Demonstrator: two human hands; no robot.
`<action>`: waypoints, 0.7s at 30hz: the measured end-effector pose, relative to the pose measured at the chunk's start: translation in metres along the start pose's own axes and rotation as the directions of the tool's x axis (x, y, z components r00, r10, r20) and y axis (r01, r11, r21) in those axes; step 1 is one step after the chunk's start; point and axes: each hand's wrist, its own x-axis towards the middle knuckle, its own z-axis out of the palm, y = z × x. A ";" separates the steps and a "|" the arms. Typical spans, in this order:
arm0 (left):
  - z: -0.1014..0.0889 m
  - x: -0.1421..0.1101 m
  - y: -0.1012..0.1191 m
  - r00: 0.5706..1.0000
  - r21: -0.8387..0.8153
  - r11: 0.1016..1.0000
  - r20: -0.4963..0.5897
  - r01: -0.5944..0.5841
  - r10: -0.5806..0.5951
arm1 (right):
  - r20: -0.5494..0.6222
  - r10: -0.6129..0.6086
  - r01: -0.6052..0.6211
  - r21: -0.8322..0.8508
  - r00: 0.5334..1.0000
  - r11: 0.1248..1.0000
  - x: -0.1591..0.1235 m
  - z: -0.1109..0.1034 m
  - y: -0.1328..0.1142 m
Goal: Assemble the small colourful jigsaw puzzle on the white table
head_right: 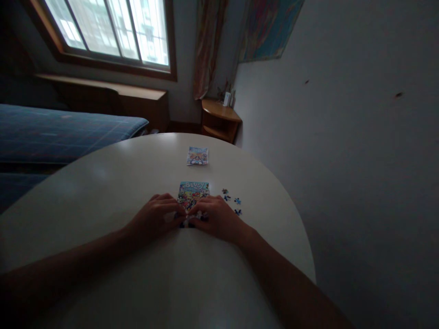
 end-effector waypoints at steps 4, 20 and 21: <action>-0.002 0.000 0.001 1.000 0.010 1.000 0.009 0.006 -0.006 | 0.002 -0.018 0.018 0.021 1.000 1.000 0.000 0.000 0.000; -0.003 -0.002 -0.007 0.999 -0.081 0.997 -0.040 0.004 -0.007 | 0.051 -0.108 0.115 -0.148 0.993 0.982 -0.005 0.003 0.004; -0.003 -0.002 -0.007 0.999 -0.089 0.996 -0.034 -0.008 0.005 | 0.052 -0.119 0.125 -0.150 0.992 0.981 -0.005 0.004 0.004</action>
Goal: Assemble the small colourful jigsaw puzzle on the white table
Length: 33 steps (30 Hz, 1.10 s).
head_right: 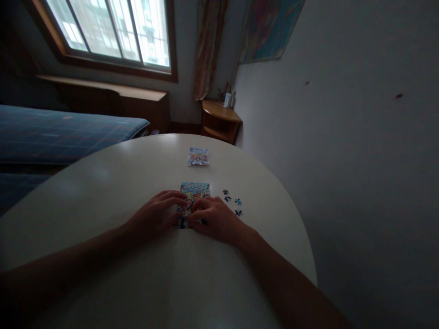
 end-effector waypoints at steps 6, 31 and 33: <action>0.003 -0.001 0.000 0.997 0.020 0.998 0.047 -0.061 0.060 | -0.020 -0.004 0.004 0.009 1.000 1.000 0.001 -0.014 -0.001; -0.001 0.000 0.009 0.897 0.056 0.907 0.186 -0.417 0.401 | 0.335 0.665 -0.707 0.005 0.667 0.707 -0.049 -0.090 0.046; 0.000 0.000 0.009 0.892 0.059 0.904 0.199 -0.424 0.405 | 0.349 0.660 -0.706 0.006 0.665 0.708 -0.049 -0.090 0.045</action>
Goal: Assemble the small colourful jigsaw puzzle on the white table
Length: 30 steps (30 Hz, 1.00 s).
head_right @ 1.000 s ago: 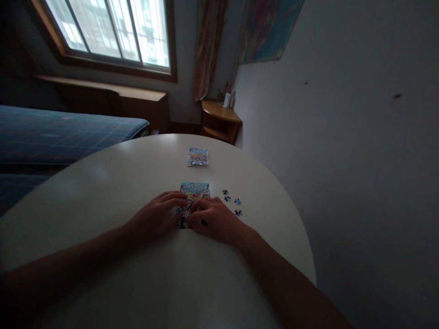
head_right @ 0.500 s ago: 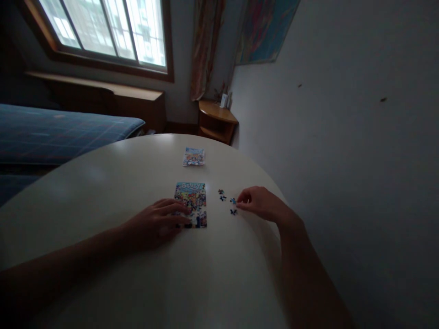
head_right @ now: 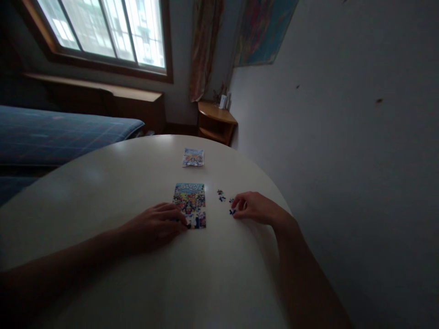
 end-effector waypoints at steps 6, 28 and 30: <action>0.001 0.000 0.000 1.000 0.023 1.000 0.016 0.004 -0.004 | 0.022 -0.005 0.005 -0.015 1.000 1.000 0.001 -0.001 0.002; 0.002 0.002 -0.002 0.964 -0.040 0.975 -0.146 0.217 -0.221 | -0.297 -0.310 0.402 0.332 0.903 0.853 0.021 0.040 -0.053; 0.003 0.002 -0.003 0.951 -0.052 0.968 -0.182 0.245 -0.251 | -0.321 -0.272 0.396 0.433 0.907 0.810 0.024 0.046 -0.059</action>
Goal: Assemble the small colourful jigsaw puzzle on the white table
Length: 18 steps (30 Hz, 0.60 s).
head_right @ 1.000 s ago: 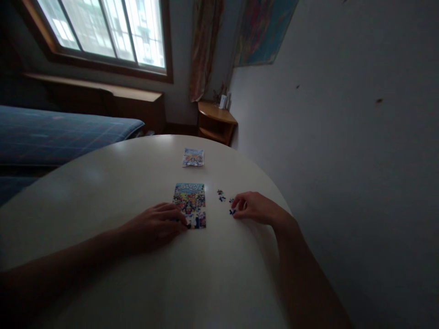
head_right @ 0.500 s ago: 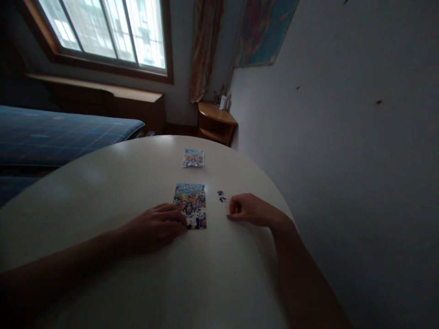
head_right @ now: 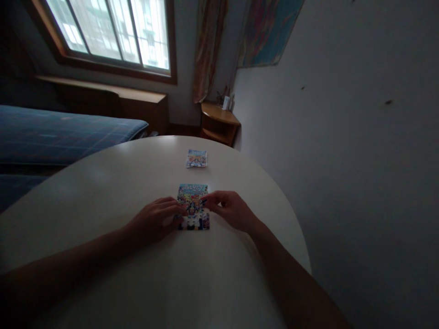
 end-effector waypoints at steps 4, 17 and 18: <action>0.000 0.002 0.002 0.993 -0.025 0.994 -0.062 0.103 -0.104 | -0.016 0.072 -0.065 0.269 0.997 0.961 0.003 0.018 0.003; 0.006 0.003 0.002 0.970 -0.100 0.971 -0.090 0.217 -0.226 | 0.105 0.130 -0.156 0.298 0.986 0.942 0.002 0.042 0.000; 0.006 0.003 0.002 0.968 -0.108 0.967 -0.081 0.229 -0.238 | 0.099 0.123 -0.146 0.286 0.987 0.947 0.002 0.042 0.000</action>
